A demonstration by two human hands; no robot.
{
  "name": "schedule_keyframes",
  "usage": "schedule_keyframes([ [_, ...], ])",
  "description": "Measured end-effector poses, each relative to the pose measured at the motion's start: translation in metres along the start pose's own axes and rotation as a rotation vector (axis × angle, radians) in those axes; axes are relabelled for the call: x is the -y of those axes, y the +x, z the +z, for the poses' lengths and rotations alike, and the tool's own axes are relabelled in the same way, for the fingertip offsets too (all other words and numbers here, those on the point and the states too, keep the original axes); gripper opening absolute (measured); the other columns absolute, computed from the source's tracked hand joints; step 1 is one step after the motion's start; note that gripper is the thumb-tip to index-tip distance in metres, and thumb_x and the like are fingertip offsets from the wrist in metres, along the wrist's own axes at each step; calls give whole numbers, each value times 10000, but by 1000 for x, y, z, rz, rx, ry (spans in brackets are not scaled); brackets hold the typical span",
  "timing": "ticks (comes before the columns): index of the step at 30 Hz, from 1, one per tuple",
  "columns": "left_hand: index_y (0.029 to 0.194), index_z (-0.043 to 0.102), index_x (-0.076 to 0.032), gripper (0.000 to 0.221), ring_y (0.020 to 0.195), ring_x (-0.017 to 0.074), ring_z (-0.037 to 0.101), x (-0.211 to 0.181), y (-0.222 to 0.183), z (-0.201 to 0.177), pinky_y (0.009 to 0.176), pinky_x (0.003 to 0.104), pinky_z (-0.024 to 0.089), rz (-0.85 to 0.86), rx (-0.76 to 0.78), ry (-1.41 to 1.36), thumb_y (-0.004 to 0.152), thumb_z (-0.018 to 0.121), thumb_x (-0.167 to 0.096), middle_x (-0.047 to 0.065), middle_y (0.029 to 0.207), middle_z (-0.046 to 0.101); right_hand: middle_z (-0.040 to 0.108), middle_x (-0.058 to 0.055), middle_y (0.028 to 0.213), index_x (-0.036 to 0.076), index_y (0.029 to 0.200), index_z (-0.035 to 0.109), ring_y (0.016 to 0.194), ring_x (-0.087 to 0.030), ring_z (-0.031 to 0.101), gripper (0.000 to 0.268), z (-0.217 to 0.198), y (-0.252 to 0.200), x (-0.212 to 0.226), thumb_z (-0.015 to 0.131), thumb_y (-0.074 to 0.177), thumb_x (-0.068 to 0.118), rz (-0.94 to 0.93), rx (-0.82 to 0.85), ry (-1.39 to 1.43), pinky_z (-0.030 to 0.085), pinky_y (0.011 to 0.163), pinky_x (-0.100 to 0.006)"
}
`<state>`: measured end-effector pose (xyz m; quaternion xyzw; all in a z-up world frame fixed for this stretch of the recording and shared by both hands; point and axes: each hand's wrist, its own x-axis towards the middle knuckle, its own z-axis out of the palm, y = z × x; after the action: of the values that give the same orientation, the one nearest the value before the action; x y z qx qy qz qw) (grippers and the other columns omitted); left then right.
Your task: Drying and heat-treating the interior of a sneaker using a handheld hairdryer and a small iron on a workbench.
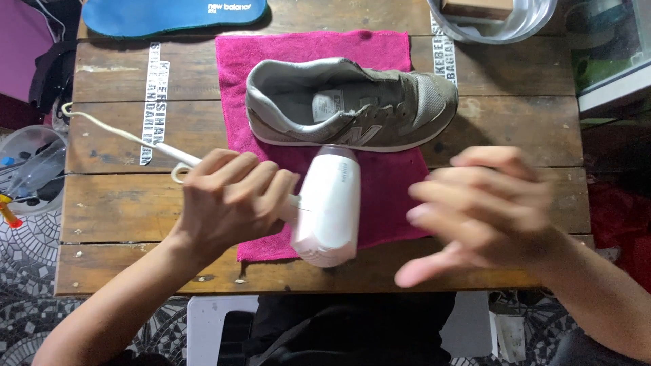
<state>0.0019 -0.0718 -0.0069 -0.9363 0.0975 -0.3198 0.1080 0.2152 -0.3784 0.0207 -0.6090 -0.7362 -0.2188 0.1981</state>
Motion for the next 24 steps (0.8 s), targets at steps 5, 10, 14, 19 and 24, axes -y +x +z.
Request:
schedule_keyframes([
  [5, 731, 487, -263, 384, 613, 151, 480, -20, 8, 7, 635, 308, 400, 29, -19, -10, 1054, 584, -79, -69, 671, 439, 666, -86, 1568, 140, 1552, 457, 1384, -241, 709, 709, 60, 12, 8, 600, 1236, 758, -331, 13, -83, 564, 1142, -594],
  [10, 729, 466, -255, 434, 624, 168, 459, -32, 17, 14, 637, 322, 396, -14, -64, -27, 1114, 586, -96, -48, 692, 427, 736, -130, 1402, 120, 1408, 527, 1295, -286, 764, 245, 65, 13, 15, 605, 1184, 184, -383, -97, -17, 597, 1081, -596],
  [14, 744, 482, -247, 475, 630, 165, 474, -38, 20, 15, 640, 318, 411, -32, -90, -60, 1188, 643, -202, -49, 703, 443, 763, -134, 1349, 91, 1354, 577, 1248, -315, 771, 193, 67, 13, 17, 556, 1173, 154, -346, -136, -14, 605, 1044, -601],
  [19, 765, 511, -226, 471, 663, 173, 475, -37, 22, 16, 665, 317, 440, 10, -71, -153, 1208, 670, -222, -36, 725, 460, 772, -192, 1241, 33, 1243, 622, 1124, -417, 770, 156, 69, 16, 17, 550, 1143, 129, -322, -180, 102, 729, 931, -624],
  [24, 898, 611, -201, 308, 709, 159, 517, -19, 27, 8, 745, 296, 497, 77, -26, -122, 1204, 630, -176, -43, 796, 498, 760, -277, 1257, -37, 1256, 606, 1165, -499, 779, 212, 73, 7, 8, 475, 1165, 103, -243, -174, 205, 716, 994, -694],
])
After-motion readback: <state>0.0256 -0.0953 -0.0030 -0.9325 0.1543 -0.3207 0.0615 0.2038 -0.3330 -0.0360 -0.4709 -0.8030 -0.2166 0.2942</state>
